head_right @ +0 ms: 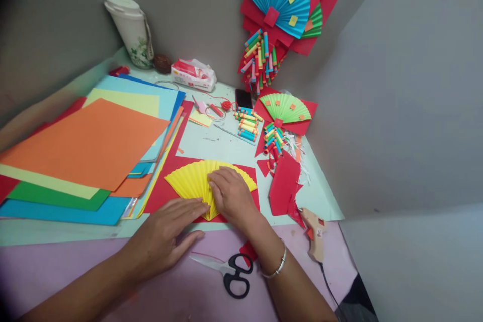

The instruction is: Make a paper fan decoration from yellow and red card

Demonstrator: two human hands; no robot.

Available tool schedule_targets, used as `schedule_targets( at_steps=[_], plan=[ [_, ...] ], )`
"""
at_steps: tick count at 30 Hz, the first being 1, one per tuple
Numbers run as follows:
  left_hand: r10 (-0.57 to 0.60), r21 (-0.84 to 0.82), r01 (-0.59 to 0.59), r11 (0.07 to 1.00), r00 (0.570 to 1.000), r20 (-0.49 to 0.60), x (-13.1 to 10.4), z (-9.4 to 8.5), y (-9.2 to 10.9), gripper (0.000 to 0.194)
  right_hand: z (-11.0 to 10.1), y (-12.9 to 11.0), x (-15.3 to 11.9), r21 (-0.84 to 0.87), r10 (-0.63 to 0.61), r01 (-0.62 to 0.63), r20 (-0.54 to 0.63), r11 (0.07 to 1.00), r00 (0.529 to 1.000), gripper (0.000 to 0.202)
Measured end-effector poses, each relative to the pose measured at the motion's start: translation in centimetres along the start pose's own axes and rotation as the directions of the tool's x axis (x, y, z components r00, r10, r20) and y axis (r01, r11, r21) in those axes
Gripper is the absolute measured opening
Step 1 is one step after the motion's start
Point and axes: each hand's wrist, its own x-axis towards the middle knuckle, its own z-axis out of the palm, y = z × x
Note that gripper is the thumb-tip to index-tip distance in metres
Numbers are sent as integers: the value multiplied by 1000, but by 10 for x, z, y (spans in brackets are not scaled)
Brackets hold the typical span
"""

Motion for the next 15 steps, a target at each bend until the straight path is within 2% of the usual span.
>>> schedule_targets(
  at_steps=[4,6,8,12,15],
  plan=[
    [4,-3,-4,1000,1000,-1,0,0,-1,34,-17,7,18,4,103,-103,-42,995,994,29],
    [4,-4,-5,1000,1000,-2,0,-1,0,34,-24,17,33,-59,213,-211,35,976,976,28],
    [5,-5,-5,1000,1000,4,0,-2,0,34,-27,29,49,-143,338,-318,148,937,929,30],
    [4,-13,-3,1000,1000,15,1,-4,0,33,-25,49,71,-185,413,-373,295,909,861,44],
    [4,-15,-4,1000,1000,14,2,-3,-1,33,-20,52,78,-196,445,-399,372,896,815,48]
  ],
)
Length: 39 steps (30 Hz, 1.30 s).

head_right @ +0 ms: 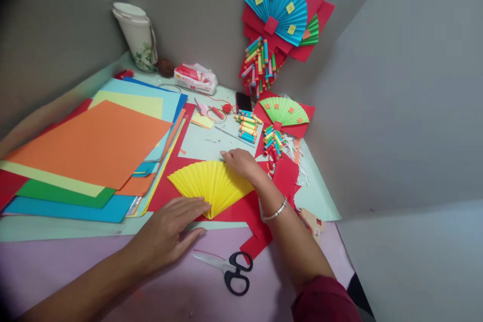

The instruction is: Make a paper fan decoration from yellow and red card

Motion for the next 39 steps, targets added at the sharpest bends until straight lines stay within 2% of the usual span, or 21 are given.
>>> schedule_targets(
  at_steps=[7,14,18,22,29,39],
  plan=[
    [9,-2,-9,1000,1000,-14,-1,-1,1,32,-7,-4,4,89,47,-56,104,995,993,54],
    [16,-16,-17,1000,999,-49,-1,-1,4,31,-23,2,-12,263,42,-79,142,961,989,60],
    [40,-25,-42,999,997,-58,-2,-2,6,30,-36,3,-25,306,32,-90,188,948,982,57],
    [62,-28,-63,998,997,-53,-3,-4,9,29,-47,-1,-34,352,-39,-49,241,935,970,48],
    [96,-44,-101,994,990,-103,-2,-6,11,28,-53,-10,-49,446,-97,1,194,895,976,37],
    [120,-34,-132,991,961,-248,1,-18,9,27,-66,-23,-89,427,-130,104,32,898,991,29]
  ],
)
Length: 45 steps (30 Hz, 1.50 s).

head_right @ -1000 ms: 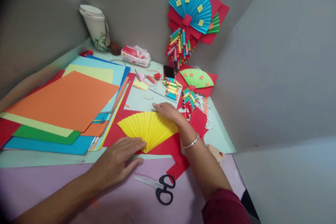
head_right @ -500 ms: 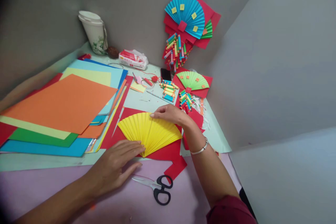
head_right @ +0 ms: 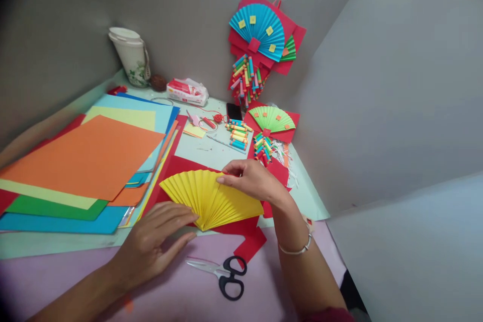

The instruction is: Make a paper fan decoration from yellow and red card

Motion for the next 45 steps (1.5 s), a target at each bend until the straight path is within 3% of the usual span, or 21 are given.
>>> schedule_targets(
  at_steps=[3,5,7,9,11,12,15,19,23,29,34,45],
  plan=[
    [-1,22,3,1000,994,-108,0,-7,1,32,3,-7,-8,-57,-41,38,-67,998,997,26],
    [-57,58,72,996,974,-221,-1,-14,1,37,5,-12,-13,-89,-61,52,-99,995,993,22],
    [-195,33,222,974,911,-365,-2,-22,-2,40,8,-18,-19,-106,-80,68,-118,992,990,20],
    [-412,-143,391,909,793,-448,0,-30,-8,39,10,-23,-23,-116,-106,91,-126,989,986,19],
    [-627,-411,491,768,707,-327,4,-37,-15,42,13,-27,-28,-131,-130,113,-134,985,982,18],
    [-689,-496,528,689,689,-222,7,-41,-18,42,14,-28,-30,-140,-140,121,-136,983,981,17],
    [-719,-619,583,526,693,41,21,-51,-25,45,16,-33,-34,-167,-156,134,-132,977,979,16],
    [-681,-599,656,459,693,238,45,-64,-28,42,16,-37,-37,-217,-136,106,-130,970,982,17],
    [-680,-590,671,449,685,261,59,-65,-35,34,16,-37,-39,-235,-131,95,-140,967,981,15],
    [-670,-749,643,162,629,395,44,-48,-49,37,18,-36,-39,-257,-146,104,-149,961,978,11],
    [-666,-795,606,29,605,436,38,-44,-49,24,20,-39,-38,-248,-153,113,-146,962,977,11],
    [-661,-836,548,-21,620,423,38,-45,-41,20,21,-38,-38,-234,-148,109,-156,966,976,11]
  ],
)
